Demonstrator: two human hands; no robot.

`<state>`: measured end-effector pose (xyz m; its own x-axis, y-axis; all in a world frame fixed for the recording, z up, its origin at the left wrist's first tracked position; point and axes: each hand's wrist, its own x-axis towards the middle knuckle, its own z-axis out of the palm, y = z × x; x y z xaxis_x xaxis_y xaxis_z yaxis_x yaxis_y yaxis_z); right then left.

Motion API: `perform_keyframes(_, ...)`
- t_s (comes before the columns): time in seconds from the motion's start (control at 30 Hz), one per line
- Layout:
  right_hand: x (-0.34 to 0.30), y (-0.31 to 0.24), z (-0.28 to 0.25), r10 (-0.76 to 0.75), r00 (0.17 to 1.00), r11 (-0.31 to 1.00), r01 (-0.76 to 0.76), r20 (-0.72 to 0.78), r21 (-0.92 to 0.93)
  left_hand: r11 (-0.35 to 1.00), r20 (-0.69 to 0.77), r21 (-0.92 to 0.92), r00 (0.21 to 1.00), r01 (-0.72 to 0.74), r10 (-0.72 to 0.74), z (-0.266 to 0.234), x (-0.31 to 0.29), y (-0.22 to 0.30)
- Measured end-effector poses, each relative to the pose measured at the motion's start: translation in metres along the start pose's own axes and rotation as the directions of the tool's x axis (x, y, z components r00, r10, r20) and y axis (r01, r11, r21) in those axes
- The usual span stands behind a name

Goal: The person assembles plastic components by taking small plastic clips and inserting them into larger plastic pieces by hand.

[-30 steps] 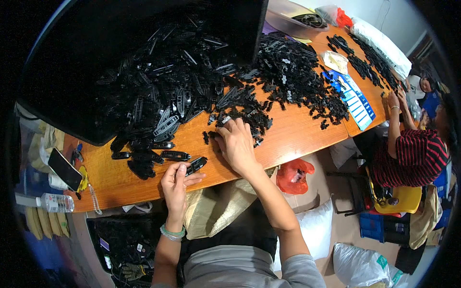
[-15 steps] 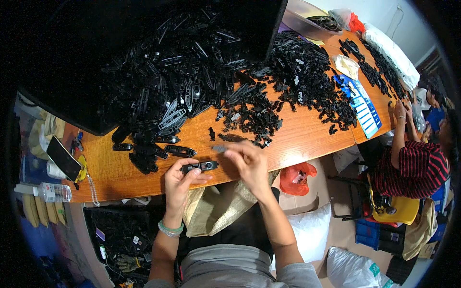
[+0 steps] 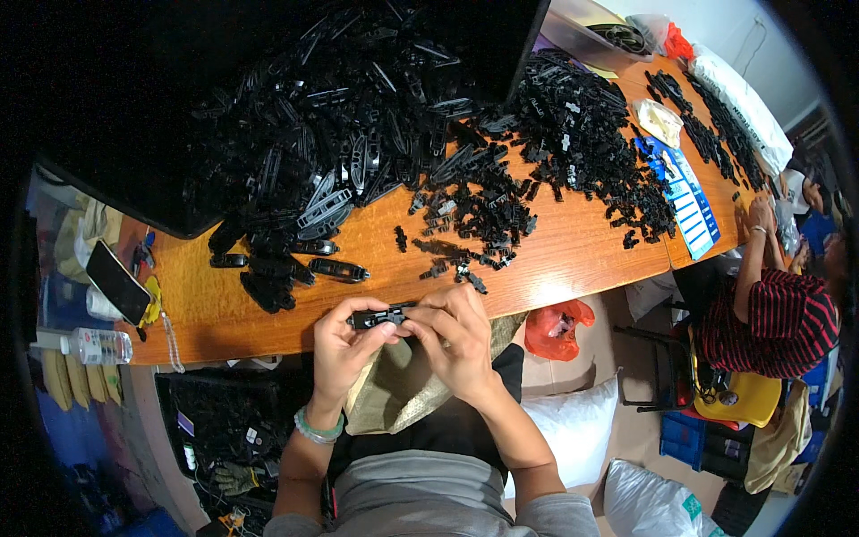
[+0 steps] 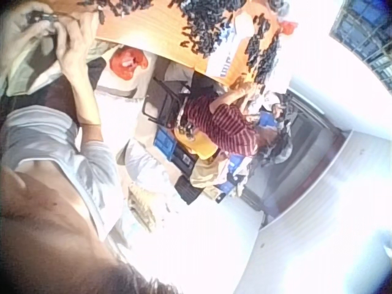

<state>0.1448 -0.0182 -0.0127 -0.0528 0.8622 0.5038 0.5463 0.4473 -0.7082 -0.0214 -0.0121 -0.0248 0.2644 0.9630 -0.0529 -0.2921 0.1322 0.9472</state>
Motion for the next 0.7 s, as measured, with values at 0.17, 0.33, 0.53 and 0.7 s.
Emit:
perform_keyframes(0.17, -0.005, -0.002, -0.005, 0.366, 0.892, 0.860, -0.433, 0.263, 0.271, 0.970, 0.060, 0.199, 0.990, -0.137, 0.127, -0.004, -0.001, -0.003)
perform_keyframes(0.33, -0.011, 0.007, -0.016, 0.288, 0.899, 0.881, -0.383, 0.330, 0.277, 0.989, 0.149, 0.145, 0.989, -0.025, 0.004, -0.006, -0.004, 0.002)
perform_keyframes(0.53, -0.006, 0.002, -0.029, 0.400, 0.710, 0.865, -0.501, 0.580, 0.017, 0.528, 0.110, 0.795, 0.927, -0.298, 0.359, -0.029, 0.015, 0.016)
perform_keyframes(0.7, 0.030, 0.010, 0.010, 0.167, 0.975, 0.978, -0.145, 0.144, -0.153, -0.005, 0.150, 0.986, 0.891, -0.164, 0.428, -0.035, 0.035, 0.009)
